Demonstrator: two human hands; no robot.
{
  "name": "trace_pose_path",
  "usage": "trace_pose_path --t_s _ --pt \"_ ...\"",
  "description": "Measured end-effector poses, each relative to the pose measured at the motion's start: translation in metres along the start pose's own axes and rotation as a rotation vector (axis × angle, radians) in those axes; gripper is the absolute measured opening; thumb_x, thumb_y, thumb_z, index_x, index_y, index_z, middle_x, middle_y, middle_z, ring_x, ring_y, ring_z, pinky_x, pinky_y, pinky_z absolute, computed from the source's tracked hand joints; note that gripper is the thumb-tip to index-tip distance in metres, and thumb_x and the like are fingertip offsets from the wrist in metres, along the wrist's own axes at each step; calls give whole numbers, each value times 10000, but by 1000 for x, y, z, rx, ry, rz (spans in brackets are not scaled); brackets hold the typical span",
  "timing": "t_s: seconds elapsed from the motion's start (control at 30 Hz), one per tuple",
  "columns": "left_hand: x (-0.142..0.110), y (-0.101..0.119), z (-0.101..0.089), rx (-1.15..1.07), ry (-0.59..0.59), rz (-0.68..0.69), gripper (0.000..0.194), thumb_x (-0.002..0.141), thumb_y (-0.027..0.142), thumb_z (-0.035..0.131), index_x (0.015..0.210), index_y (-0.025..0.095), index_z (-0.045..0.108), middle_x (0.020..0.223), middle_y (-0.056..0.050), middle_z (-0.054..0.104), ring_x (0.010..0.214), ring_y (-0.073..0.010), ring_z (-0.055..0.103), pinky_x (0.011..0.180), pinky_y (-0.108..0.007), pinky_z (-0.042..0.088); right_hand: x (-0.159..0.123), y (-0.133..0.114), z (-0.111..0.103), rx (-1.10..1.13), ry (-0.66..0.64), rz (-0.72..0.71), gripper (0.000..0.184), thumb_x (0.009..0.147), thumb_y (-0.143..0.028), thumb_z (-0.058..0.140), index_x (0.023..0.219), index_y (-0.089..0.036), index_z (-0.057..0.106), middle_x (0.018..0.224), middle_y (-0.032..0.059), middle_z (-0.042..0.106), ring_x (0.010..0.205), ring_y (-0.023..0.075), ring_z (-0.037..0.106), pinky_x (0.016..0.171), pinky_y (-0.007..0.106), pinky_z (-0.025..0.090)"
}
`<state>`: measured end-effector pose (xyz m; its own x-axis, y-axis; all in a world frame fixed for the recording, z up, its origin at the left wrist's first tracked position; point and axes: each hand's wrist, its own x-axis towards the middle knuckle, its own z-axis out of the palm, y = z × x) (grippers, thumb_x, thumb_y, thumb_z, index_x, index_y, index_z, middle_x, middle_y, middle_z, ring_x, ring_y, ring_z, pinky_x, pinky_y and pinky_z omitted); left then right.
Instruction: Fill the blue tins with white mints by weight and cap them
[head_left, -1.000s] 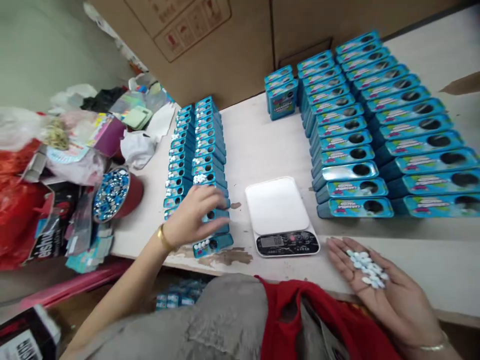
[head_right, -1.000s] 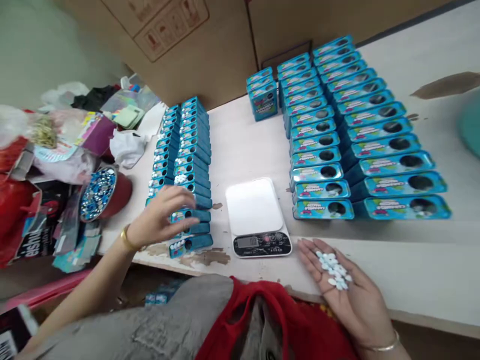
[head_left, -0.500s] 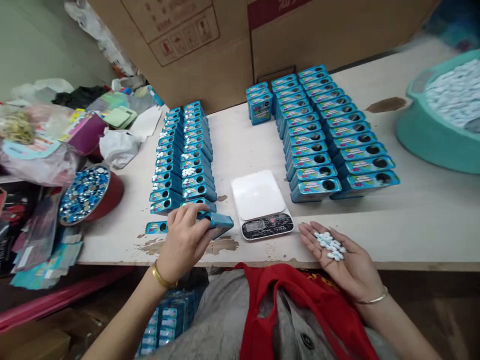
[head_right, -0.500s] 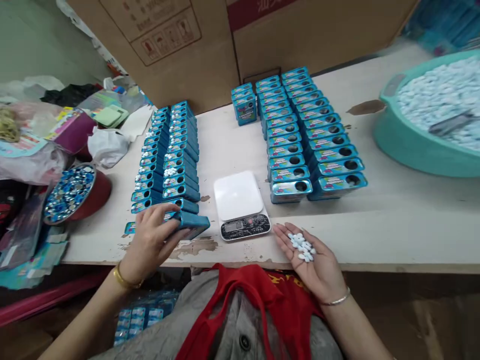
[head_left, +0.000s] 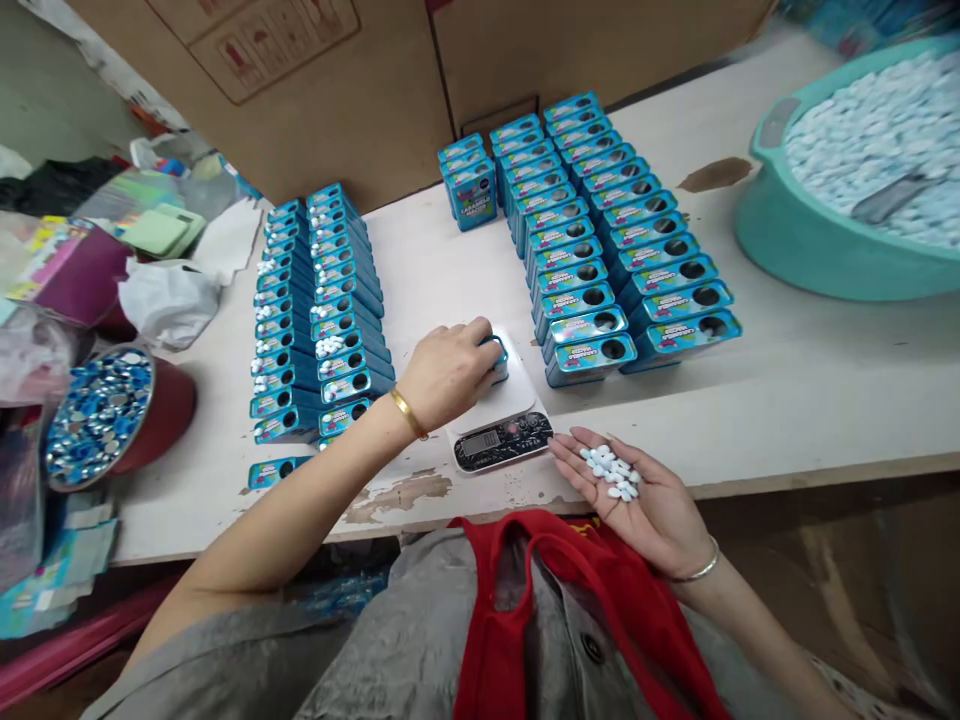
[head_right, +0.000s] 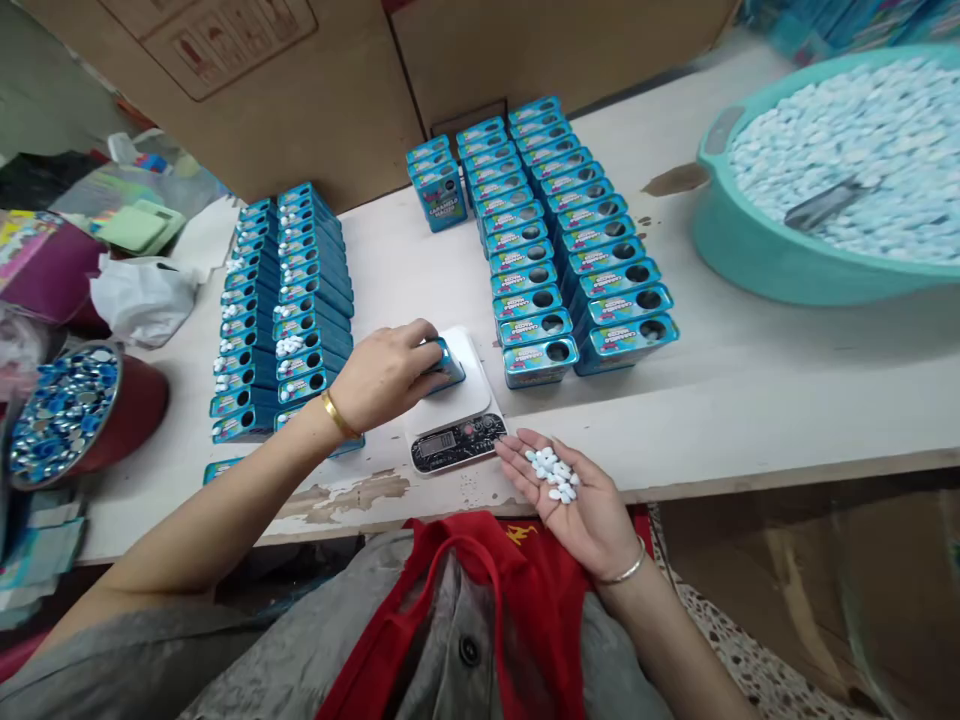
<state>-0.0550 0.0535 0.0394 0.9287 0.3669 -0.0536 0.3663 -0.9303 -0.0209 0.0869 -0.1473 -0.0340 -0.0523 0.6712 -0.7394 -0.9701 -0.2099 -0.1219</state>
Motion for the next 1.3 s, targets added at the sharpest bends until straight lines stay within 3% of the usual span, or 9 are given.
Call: trace_pose_path --t_s 0.13,0.27,0.37,0.5,0.63,0.9,1.1,1.3 --pt "-12 -6 -14 -159 189 -56 314 842 423 572 993 147 562 1017 -101 591 888 -208 569 733 -336 465 2 -2 4 -22 10 21 348 914 -188 339 1027 -102 657 1099 137 698 1127 223 598 932 327 523" --pt "-43 -18 -23 -363 446 -289 221 871 350 556 1013 180 540 889 -41 596 763 -133 566 691 -280 473 3 -3 9 -33 21 28 359 917 -198 327 1025 -103 656 1082 133 705 1110 217 609 921 319 529" --pt "-68 -27 -14 -497 539 -461 223 872 313 562 1063 203 531 842 -10 580 697 -100 555 649 -248 478 4 -4 12 -29 35 17 352 913 -191 331 1036 -105 649 1096 122 701 1127 219 597 929 320 526" --pt "-89 -30 7 -624 499 -555 221 854 299 580 1048 196 554 799 7 580 666 -87 557 637 -234 493 6 -6 13 -25 41 -13 346 906 -174 333 1064 -109 634 1117 104 694 1148 220 581 938 327 522" --pt "-91 -25 14 -661 470 -526 241 830 278 604 1048 184 562 798 10 594 671 -88 562 640 -234 501 7 -7 15 -31 71 -33 338 901 -164 336 1075 -115 623 1115 102 695 1147 217 583 934 330 525" --pt "-75 -24 2 -572 392 -322 250 833 238 610 1070 177 559 859 -26 598 701 -105 555 614 -238 468 8 -5 25 -42 70 -9 321 896 -146 349 1069 -117 619 1106 105 698 1133 213 593 929 331 529" --pt "-60 -23 -3 -462 289 -128 187 880 200 534 1063 162 553 897 -45 563 737 -109 547 680 -248 480 15 -2 52 -61 -44 35 290 884 -167 410 1089 -101 605 1144 145 674 1149 233 581 969 345 501" --pt "-47 -24 -3 -362 166 -131 170 908 194 463 1030 145 572 929 -73 563 790 -142 558 716 -278 483 28 1 72 -73 -114 40 295 887 -173 395 1074 -84 604 1085 163 694 1120 229 605 966 348 497"
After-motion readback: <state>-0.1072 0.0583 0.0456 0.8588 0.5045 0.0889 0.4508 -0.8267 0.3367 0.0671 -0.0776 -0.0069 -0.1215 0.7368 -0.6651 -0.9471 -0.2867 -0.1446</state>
